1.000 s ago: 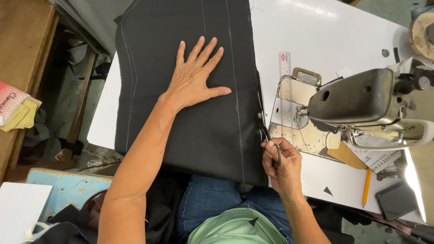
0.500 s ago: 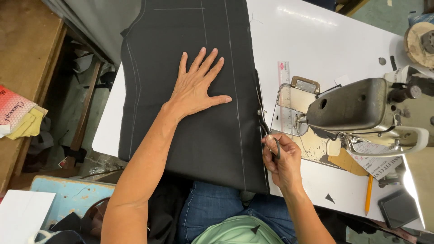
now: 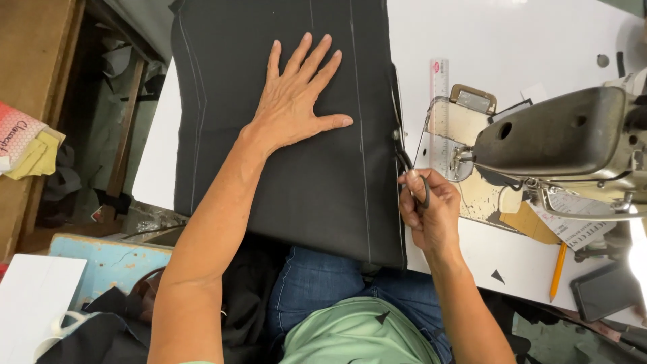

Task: The person marks a straight line on a piece of black fabric using a ruler and chalk. They then use scissors to cut the fabric along the marked line, separating a strip from the main piece.

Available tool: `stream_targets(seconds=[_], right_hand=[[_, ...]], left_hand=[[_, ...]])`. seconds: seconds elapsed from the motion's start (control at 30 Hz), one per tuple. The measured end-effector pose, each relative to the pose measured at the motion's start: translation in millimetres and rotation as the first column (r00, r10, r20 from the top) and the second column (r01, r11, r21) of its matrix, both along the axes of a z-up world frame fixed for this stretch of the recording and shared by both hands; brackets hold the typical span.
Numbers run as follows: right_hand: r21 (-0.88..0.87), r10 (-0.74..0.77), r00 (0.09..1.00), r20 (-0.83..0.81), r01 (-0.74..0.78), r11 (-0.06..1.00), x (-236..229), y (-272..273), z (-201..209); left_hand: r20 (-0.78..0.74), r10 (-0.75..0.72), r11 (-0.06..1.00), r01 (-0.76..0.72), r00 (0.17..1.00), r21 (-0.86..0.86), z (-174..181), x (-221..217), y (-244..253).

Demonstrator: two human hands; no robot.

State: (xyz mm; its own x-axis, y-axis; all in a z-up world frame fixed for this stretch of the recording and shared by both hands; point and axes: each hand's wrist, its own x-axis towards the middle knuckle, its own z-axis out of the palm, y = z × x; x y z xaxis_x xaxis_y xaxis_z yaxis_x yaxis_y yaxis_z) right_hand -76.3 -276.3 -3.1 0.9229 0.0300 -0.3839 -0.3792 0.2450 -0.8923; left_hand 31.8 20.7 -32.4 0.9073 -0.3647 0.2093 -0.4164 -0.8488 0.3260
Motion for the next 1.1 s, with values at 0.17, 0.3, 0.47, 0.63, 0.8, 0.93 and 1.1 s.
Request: stream_targets(seconds=[0.17, 0.3, 0.47, 0.63, 0.8, 0.93, 1.1], right_hand=[[-0.080, -0.013, 1.000, -0.005, 0.013, 0.997, 14, 13, 8], [-0.063, -0.012, 1.000, 0.006, 0.012, 0.998, 16, 16, 8], [-0.025, -0.021, 1.000, 0.013, 0.021, 0.999, 14, 12, 3], [-0.025, 0.000, 1.000, -0.005, 0.000, 1.000, 27, 13, 8], [-0.065, -0.009, 1.000, -0.019, 0.008, 0.998, 44, 24, 17], [-0.093, -0.001, 1.000, -0.012, -0.001, 0.996, 47, 29, 16], [-0.063, 0.015, 0.999, 0.050, -0.012, 0.998, 47, 27, 10]], left_hand=[[0.004, -0.005, 1.000, 0.005, 1.000, 0.004, 0, 0, 1], [0.013, -0.006, 1.000, 0.005, 1.000, 0.014, 0, 1, 1], [0.004, -0.007, 1.000, 0.007, 1.000, 0.002, 1, 0, 1], [-0.009, -0.006, 1.000, 0.006, 1.000, -0.001, 1, 0, 1], [0.021, 0.002, 1.000, -0.002, 1.000, 0.001, -1, 1, 0], [-0.009, -0.002, 1.000, 0.002, 1.000, -0.002, 2, -1, 0], [-0.014, 0.001, 1.000, -0.001, 1.000, 0.000, 3, 0, 0]])
